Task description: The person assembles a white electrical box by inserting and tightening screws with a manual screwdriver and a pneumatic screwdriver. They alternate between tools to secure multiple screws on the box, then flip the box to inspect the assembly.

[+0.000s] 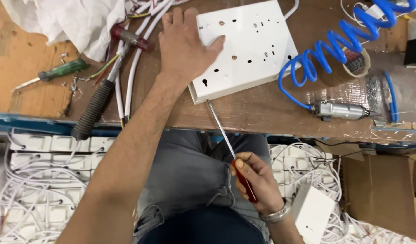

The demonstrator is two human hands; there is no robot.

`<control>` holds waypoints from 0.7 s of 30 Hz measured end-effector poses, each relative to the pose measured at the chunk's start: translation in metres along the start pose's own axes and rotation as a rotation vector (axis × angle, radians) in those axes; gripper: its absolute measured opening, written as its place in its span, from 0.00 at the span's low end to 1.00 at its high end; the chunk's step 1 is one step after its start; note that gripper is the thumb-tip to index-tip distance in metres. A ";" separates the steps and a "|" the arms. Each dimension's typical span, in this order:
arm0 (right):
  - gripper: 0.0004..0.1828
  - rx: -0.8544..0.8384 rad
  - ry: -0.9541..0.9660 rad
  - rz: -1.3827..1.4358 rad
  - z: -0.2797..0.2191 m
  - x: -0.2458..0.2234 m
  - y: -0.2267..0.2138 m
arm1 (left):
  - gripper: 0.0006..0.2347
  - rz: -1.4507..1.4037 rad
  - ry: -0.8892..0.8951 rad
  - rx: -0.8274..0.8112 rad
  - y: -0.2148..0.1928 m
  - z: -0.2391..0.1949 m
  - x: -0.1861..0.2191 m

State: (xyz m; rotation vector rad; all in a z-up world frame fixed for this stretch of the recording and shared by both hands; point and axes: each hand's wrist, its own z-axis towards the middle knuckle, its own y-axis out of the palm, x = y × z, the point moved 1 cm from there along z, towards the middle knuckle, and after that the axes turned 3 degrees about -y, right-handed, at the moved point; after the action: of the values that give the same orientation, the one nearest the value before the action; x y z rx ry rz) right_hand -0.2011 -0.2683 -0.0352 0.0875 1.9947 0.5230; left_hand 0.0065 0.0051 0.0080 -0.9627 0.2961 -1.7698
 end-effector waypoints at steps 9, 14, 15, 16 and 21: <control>0.12 0.225 -0.336 -0.628 -0.016 -0.047 -0.039 | 0.26 0.047 0.113 -0.041 -0.012 0.002 0.007; 0.09 0.439 -0.395 -0.714 -0.014 -0.076 -0.064 | 0.26 0.141 0.175 -0.074 -0.008 0.004 0.004; 0.08 0.480 -0.399 -0.631 -0.013 -0.082 -0.069 | 0.27 0.174 0.177 -0.107 -0.007 0.005 0.003; 0.08 0.484 -0.401 -0.624 -0.011 -0.089 -0.069 | 0.27 0.174 0.186 -0.108 -0.005 0.006 0.005; 0.09 0.564 -0.404 -0.602 0.004 -0.119 -0.077 | 0.27 0.223 0.148 -0.154 0.011 0.011 0.012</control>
State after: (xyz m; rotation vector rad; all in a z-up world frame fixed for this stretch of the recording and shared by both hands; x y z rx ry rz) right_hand -0.1293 -0.3705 0.0321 -0.0590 1.6049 -0.4210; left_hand 0.0206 -0.0074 0.0137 -0.8710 0.6186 -1.6321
